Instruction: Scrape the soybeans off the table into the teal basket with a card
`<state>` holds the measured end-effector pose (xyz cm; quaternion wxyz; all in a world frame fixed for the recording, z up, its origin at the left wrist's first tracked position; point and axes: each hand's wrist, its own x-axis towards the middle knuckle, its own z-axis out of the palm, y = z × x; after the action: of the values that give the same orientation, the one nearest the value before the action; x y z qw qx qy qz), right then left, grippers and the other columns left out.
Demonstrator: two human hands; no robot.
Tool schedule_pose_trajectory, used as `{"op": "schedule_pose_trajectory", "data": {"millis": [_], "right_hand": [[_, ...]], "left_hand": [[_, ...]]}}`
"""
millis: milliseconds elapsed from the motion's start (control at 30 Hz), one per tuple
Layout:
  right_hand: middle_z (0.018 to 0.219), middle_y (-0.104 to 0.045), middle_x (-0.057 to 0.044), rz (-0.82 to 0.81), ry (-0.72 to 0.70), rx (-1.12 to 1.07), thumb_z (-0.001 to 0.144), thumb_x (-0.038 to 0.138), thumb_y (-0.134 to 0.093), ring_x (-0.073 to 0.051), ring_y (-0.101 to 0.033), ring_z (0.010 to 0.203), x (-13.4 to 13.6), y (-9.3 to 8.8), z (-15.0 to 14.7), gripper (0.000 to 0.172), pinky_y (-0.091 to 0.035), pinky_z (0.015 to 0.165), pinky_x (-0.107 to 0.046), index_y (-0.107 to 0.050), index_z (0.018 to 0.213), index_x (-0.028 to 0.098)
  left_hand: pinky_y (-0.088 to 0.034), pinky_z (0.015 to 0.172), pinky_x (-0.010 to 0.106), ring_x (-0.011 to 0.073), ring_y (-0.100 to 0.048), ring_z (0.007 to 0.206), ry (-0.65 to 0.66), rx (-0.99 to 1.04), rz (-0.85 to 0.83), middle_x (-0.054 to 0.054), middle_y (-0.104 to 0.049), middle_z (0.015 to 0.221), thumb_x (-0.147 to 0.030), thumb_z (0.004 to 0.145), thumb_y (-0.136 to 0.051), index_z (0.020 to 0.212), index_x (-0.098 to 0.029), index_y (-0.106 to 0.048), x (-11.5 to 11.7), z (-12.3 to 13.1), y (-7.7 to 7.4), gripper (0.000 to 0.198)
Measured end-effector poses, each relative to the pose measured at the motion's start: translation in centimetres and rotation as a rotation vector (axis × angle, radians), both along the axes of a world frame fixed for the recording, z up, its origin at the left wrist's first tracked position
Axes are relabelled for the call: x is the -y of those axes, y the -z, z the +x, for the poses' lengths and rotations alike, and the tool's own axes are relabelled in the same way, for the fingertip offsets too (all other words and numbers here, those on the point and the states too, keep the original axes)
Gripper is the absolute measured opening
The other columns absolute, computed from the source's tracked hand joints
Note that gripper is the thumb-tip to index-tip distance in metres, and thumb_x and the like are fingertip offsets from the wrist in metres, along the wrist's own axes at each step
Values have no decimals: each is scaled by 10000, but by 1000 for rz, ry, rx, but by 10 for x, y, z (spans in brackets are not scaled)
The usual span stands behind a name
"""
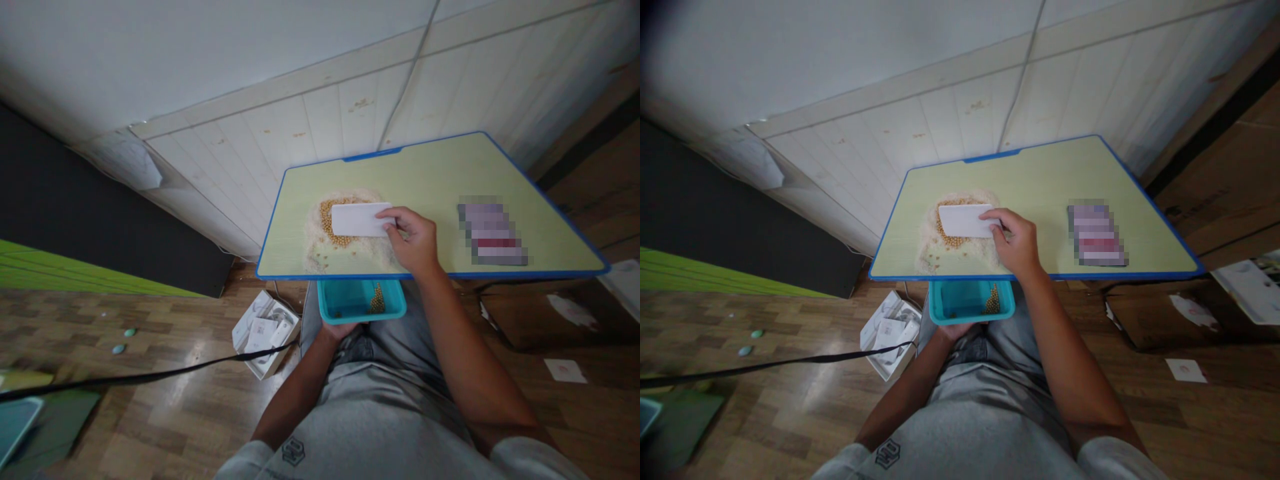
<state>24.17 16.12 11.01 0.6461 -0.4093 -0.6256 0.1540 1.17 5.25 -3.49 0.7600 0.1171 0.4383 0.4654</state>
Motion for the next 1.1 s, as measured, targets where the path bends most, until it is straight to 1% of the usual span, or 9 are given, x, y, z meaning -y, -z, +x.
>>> {"op": "schedule_pose_trajectory", "data": {"millis": [200, 300, 400, 500, 600, 700, 800, 933, 1100], "right_hand": [[1130, -944, -44, -69, -15, -114, 995, 235, -826, -235, -885, 858, -1, 2, -6, 283, -721, 737, -331, -934, 1251, 292], [1194, -934, -47, -47, -8, -207, 947, 250, -878, -223, -885, 857, -2, 1, -9, 309, -673, 669, -291, -910, 1250, 299], [1181, -922, -45, -50, 18, -239, 898, 282, -913, -217, -864, 844, -2, -1, -9, 312, -629, 631, -270, -904, 1210, 297], [1002, -868, -18, -66, 52, -197, 920, 330, -908, -198, -752, 729, 0, -3, -8, 234, -562, 585, -267, -907, 1151, 293], [913, -820, -7, -39, 82, -167, 972, 377, -877, -205, -703, 708, 1, -3, -6, 179, -576, 618, -293, -908, 1124, 287], [996, -863, -39, 5, 103, -170, 1012, 420, -864, -233, -759, 786, 0, -2, -4, 188, -616, 677, -321, -907, 1131, 281], [1032, -880, -53, 19, 120, -150, 1038, 438, -851, -251, -768, 813, -1, -1, -2, 194, -611, 691, -338, -905, 1137, 280], [1022, -883, -38, 26, 112, -129, 1023, 368, -829, -251, -747, 790, -2, 1, -1, 168, -594, 704, -356, -914, 1142, 286], [1047, -907, -46, 18, 106, -119, 989, 321, -809, -287, -804, 877, -1, 0, 0, 189, -654, 790, -395, -919, 1139, 285]], "left_hand": [[-401, 1621, 701, 436, -684, 1815, -62, 96, -94, 99, -846, 1812, -785, 1141, -555, 1527, -332, -906, 0, 0, -10, 692], [-385, 1625, 717, 428, -680, 1816, -95, 128, -121, 103, -917, 1698, -716, 1171, -497, 1475, -312, -931, 2, -2, -14, 666], [-370, 1626, 721, 437, -679, 1809, -129, 145, -148, 130, -946, 1633, -698, 1201, -406, 1362, -293, -978, 4, -2, -14, 719], [-374, 1615, 727, 458, -678, 1802, -132, 143, -175, 143, -929, 1667, -734, 1217, -323, 1281, -284, -1008, 3, -1, -11, 822], [-426, 1583, 749, 473, -643, 1836, -127, 155, -152, 140, -902, 1717, -748, 1167, -435, 1281, -302, -1019, 3, -2, -5, 744], [-432, 1584, 723, 477, -600, 1878, -100, 184, -136, 141, -895, 1731, -759, 1101, -559, 1281, -314, -1024, 3, -6, 0, 668], [-398, 1605, 705, 461, -584, 1896, -69, 203, -109, 128, -932, 1664, -765, 1107, -546, 1273, -322, -1026, 3, -10, 3, 674], [-414, 1589, 779, 482, -586, 1894, -34, 215, -38, 110, -910, 1709, -779, 1084, -605, 1322, -334, -1019, 3, -14, 6, 653], [-427, 1581, 761, 484, -580, 1896, -58, 216, -40, 116, -926, 1676, -766, 1066, -604, 1285, -349, -1032, 3, -14, 9, 636]]}}
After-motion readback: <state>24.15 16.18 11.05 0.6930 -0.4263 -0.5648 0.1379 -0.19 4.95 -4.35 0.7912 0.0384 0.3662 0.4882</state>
